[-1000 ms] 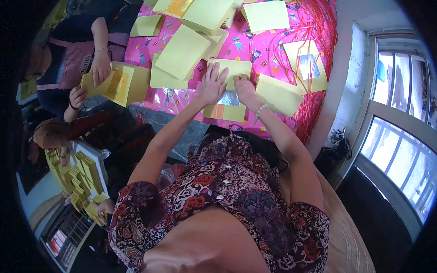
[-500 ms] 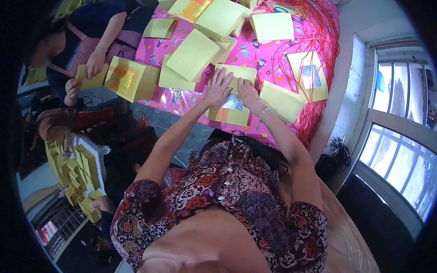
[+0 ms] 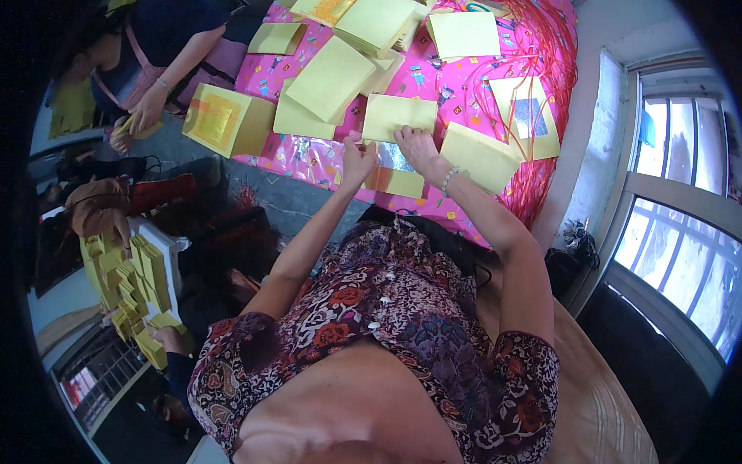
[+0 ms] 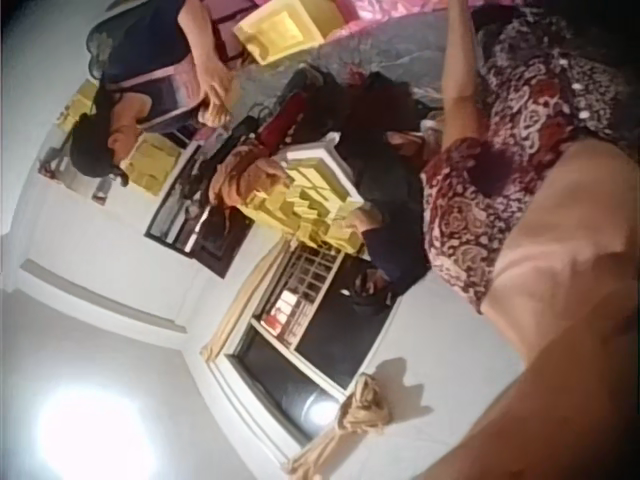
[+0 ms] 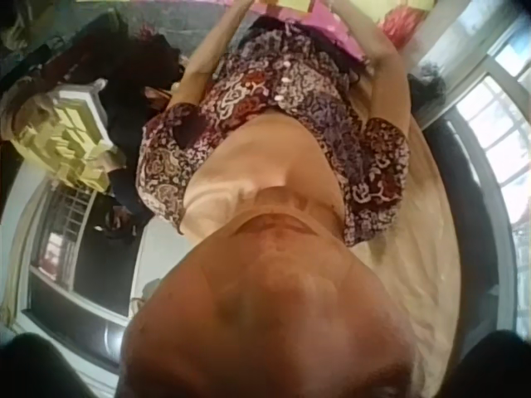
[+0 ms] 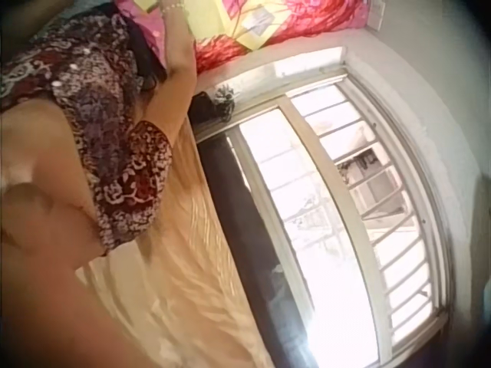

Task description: The person sets down a tied stack of paper, wipes an object with a cloth, and repeatedly folds sheets of paper around cardboard squares by hand.

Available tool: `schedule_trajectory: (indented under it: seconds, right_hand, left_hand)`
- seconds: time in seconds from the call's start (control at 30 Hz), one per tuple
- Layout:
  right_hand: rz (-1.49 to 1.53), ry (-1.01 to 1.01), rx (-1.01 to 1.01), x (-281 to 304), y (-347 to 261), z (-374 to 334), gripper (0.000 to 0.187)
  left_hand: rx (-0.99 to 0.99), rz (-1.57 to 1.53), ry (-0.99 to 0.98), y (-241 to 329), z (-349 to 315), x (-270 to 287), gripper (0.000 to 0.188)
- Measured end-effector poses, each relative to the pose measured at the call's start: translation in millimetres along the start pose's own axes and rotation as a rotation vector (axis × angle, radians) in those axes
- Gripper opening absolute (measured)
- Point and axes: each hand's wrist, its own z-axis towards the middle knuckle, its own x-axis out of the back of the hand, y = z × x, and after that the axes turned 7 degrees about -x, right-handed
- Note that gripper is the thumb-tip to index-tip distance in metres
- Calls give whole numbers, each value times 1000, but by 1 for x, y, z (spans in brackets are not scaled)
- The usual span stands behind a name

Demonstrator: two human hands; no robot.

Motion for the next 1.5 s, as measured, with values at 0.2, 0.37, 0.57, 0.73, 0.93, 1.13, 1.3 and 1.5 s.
schedule_trajectory:
  seconds: [0.2,0.37,0.57,0.73,0.93,1.13,1.3,1.5]
  right_hand:
    - [35,25,-2,9,-3,-2,24]
    - [86,53,-104,27,4,-9,18]
    - [605,450,-457,88,24,-29,37]
    - [905,614,-617,97,32,-51,48]
    - [1973,409,-500,104,27,-58,29]
    - [1940,472,-471,102,29,-65,17]
    - [1969,492,-452,108,24,-66,17]
    - [1733,578,-466,106,25,-72,15]
  left_hand:
    - [186,-611,94,10,29,-19,41]
    - [211,-779,22,23,40,-23,32]
    - [15,-758,48,40,-4,2,29]
    - [-103,-914,-42,63,-27,23,25]
    - [-131,-1078,-103,95,-43,29,22]
    - [-308,-763,-248,99,-32,49,31]
    - [-363,-623,-156,128,-31,50,45]
    - [-331,-614,-124,107,-27,40,58]
